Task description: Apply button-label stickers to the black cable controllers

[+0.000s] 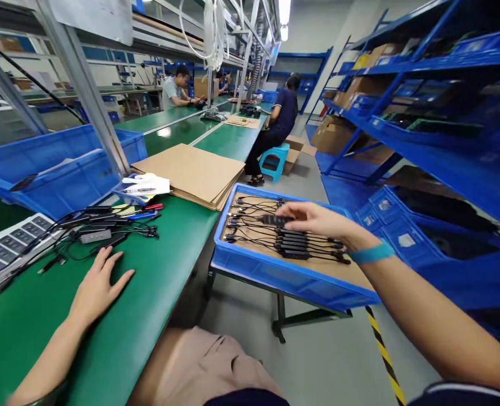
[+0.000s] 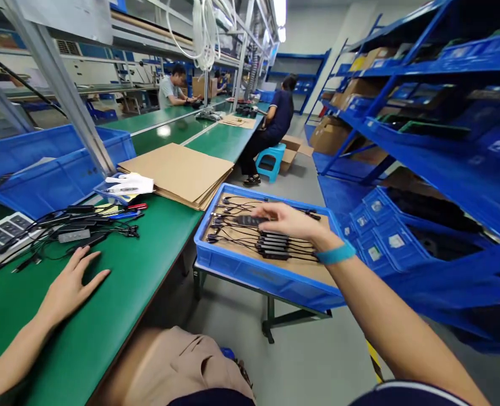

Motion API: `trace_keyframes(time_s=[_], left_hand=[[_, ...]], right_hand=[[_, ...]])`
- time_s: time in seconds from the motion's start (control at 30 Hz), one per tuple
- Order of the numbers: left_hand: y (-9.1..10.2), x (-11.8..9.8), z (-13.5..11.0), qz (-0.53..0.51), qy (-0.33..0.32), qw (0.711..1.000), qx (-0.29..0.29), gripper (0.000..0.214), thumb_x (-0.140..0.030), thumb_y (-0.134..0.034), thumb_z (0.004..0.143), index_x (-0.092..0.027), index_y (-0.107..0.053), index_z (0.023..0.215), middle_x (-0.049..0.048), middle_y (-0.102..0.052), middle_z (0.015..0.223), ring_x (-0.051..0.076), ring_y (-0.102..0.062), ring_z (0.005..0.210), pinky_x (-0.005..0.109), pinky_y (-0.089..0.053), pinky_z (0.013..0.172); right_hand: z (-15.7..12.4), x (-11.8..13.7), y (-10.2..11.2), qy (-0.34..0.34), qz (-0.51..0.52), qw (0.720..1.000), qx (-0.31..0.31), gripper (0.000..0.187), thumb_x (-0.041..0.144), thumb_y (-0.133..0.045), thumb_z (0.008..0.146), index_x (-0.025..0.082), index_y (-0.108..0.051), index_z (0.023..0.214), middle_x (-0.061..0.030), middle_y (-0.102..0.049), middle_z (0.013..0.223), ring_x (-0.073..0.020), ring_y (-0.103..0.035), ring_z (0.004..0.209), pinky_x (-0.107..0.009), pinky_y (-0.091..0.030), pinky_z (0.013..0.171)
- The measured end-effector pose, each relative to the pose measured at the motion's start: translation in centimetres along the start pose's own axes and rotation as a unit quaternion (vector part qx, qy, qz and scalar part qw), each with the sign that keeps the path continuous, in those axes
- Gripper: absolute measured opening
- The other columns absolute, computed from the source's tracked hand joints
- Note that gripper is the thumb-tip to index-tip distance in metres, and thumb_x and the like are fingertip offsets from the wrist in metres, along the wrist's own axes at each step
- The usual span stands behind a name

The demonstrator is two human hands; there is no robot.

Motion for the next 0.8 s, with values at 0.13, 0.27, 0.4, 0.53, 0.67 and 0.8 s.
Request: trace_keyframes(time_s=[0.13,0.27,0.4,0.53,0.67,0.8], left_hand=[[0.2,-0.5,0.1,0.010,0.020,0.999,0.029,0.059,-0.056,-0.037,0.092,-0.012,-0.051,0.131,0.0189,-0.036,0.154,0.033,-0.027,0.146,0.052,-0.038,0.110],[0.4,-0.6,0.3,0.020,0.033,0.999,0.032,0.053,-0.054,-0.039,0.092,-0.018,-0.051,0.130,0.0145,-0.037,0.154,0.032,-0.030,0.145,0.052,-0.045,0.104],[0.3,-0.7,0.5,0.029,0.040,0.998,0.047,0.053,-0.054,-0.038,0.093,-0.019,-0.049,0.131,0.0142,-0.037,0.154,0.031,-0.028,0.146,0.050,-0.047,0.102],[0.4,-0.7,0.5,0.033,0.054,0.997,0.046,0.053,-0.056,-0.034,0.092,-0.024,-0.049,0.130,0.0111,-0.039,0.154,0.028,-0.027,0.146,0.048,-0.047,0.103],[0.4,-0.7,0.4,0.030,0.064,0.996,0.051,0.054,-0.059,-0.031,0.090,-0.026,-0.047,0.131,0.0099,-0.037,0.155,0.028,-0.028,0.146,0.048,-0.047,0.103],[0.4,-0.7,0.4,0.025,0.062,0.997,0.049,0.055,-0.059,-0.029,0.090,-0.028,-0.046,0.131,0.0111,-0.038,0.154,0.028,-0.029,0.146,0.048,-0.049,0.099]], right_hand=[[-6.5,-7.6,-2.3,-0.037,-0.106,0.994,-0.015,0.021,0.023,-0.055,0.075,0.017,-0.065,0.092,-0.0046,-0.065,0.081,-0.0184,-0.059,0.072,-0.029,-0.048,0.065],[-9.1,-10.3,-3.5,-0.056,-0.157,0.983,-0.078,0.015,0.017,-0.053,0.074,0.019,-0.060,0.087,-0.0060,-0.062,0.086,-0.0206,-0.058,0.079,-0.031,-0.045,0.071],[-9.2,-10.9,-3.5,-0.074,-0.182,0.974,-0.114,0.009,0.019,-0.056,0.077,0.020,-0.054,0.086,-0.0071,-0.059,0.090,-0.0229,-0.056,0.084,-0.033,-0.045,0.073],[-9.4,-12.0,-2.1,-0.079,-0.189,0.970,-0.128,0.015,0.023,-0.062,0.076,0.021,-0.056,0.089,-0.0067,-0.060,0.094,-0.0235,-0.059,0.090,-0.034,-0.049,0.078],[-10.4,-14.2,-0.2,-0.110,-0.202,0.963,-0.143,0.017,0.014,-0.055,0.075,0.018,-0.063,0.091,-0.0093,-0.062,0.092,-0.0232,-0.062,0.087,-0.035,-0.052,0.080],[-10.9,-15.3,-0.4,-0.127,-0.212,0.960,-0.132,0.028,0.011,-0.052,0.077,0.017,-0.071,0.097,-0.0112,-0.065,0.096,-0.0238,-0.064,0.089,-0.036,-0.053,0.082]])
Point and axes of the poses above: each hand's wrist, its own z-axis towards the middle knuckle, its own y-axis out of the back of the hand, x = y × z, the point moved 8 cm from there along z, towards the middle knuckle
